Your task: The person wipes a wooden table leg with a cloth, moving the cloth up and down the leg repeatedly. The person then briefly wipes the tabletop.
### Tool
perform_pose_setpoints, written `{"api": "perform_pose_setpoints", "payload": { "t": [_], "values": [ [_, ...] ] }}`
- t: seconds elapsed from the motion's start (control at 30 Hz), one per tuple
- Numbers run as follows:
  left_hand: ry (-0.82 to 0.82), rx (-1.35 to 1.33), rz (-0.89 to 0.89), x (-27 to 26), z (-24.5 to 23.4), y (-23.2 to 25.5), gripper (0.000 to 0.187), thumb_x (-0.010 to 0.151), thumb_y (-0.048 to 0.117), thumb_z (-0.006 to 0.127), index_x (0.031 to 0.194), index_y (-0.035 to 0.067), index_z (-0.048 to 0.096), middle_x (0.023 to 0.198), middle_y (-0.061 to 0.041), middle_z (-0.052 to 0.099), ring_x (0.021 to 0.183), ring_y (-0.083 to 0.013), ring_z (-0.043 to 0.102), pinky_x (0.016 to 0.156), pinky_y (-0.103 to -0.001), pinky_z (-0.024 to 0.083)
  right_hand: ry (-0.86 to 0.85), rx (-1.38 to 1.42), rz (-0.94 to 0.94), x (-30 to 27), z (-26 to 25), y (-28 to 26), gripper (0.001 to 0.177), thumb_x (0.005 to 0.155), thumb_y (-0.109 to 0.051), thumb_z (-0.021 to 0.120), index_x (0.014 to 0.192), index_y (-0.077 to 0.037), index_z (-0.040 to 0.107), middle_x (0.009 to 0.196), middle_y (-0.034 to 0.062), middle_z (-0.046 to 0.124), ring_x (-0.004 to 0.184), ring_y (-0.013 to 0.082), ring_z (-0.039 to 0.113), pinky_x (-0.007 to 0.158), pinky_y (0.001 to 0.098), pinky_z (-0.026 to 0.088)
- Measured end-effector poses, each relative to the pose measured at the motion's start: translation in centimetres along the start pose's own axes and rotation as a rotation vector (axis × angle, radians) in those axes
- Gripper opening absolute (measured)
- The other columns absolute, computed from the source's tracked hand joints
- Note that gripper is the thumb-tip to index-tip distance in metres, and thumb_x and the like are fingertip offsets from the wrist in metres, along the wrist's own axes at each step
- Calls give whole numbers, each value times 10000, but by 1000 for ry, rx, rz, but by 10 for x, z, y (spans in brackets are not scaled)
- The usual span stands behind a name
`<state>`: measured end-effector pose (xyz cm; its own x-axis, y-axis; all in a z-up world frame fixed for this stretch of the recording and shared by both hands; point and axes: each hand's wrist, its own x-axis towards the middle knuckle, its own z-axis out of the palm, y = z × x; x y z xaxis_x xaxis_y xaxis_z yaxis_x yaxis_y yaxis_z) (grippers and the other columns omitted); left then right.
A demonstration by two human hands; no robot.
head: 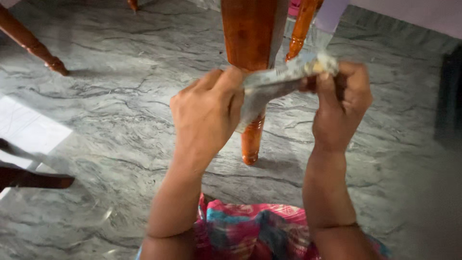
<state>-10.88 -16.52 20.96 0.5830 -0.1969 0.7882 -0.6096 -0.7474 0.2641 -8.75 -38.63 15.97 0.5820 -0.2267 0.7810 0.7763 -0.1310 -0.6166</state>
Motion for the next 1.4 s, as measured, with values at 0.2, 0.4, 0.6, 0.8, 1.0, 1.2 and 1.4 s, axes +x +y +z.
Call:
{"api": "perform_pose_setpoints", "payload": {
  "t": [0.2,0.4,0.6,0.8,1.0,1.2,1.4],
  "values": [
    [242,-357,50,-6,18,-21,353,1202,48,546,1533,89,431,1510,-110,542,1329,-283,562,1119,-339,494,78,-541,-321,48,74,-8,192,1072,-152,701,1024,-12,577,854,68,596,667,190,572,622,349,494],
    [91,-582,34,-8,41,-38,609,1115,-8,452,1639,73,153,1692,-170,251,1529,-339,334,1284,-377,344,37,-724,-429,71,124,7,357,998,-245,838,944,-41,550,804,91,572,656,251,572,630,407,477],
    [153,-495,-10,-10,46,-34,588,1141,34,467,1655,129,199,1580,-160,360,1391,-316,466,1206,-344,418,101,-652,-466,60,120,13,477,1028,-313,854,1199,-24,514,1079,132,599,874,290,662,752,397,544],
    [109,-577,-138,-1,43,-42,538,1146,327,432,1580,37,301,1451,-226,511,1296,-333,605,1153,-413,514,138,-739,-434,40,117,17,910,920,-418,918,1445,8,310,1346,223,485,1215,388,560,1037,449,508],
    [-254,-341,-451,-8,60,-48,658,1046,598,429,1355,22,508,1138,-214,721,1092,-377,677,952,-487,496,141,-489,-91,-23,111,56,968,974,-392,859,1583,-15,209,1476,200,439,1383,330,524,1171,412,488],
    [-107,-303,-170,-29,100,-48,926,864,629,777,1357,-68,418,1244,-247,655,1156,-417,662,961,-507,498,132,-408,450,-104,97,111,677,850,-343,813,1318,12,477,1177,208,571,1045,303,580,935,401,463],
    [-24,-985,-446,-22,114,-35,963,828,476,837,1409,-97,325,1281,-256,670,1202,-322,690,1028,-414,556,-20,-249,47,-112,62,125,859,903,-203,814,1557,-51,277,1514,166,364,1439,293,383,1238,443,316]
  ]
}}
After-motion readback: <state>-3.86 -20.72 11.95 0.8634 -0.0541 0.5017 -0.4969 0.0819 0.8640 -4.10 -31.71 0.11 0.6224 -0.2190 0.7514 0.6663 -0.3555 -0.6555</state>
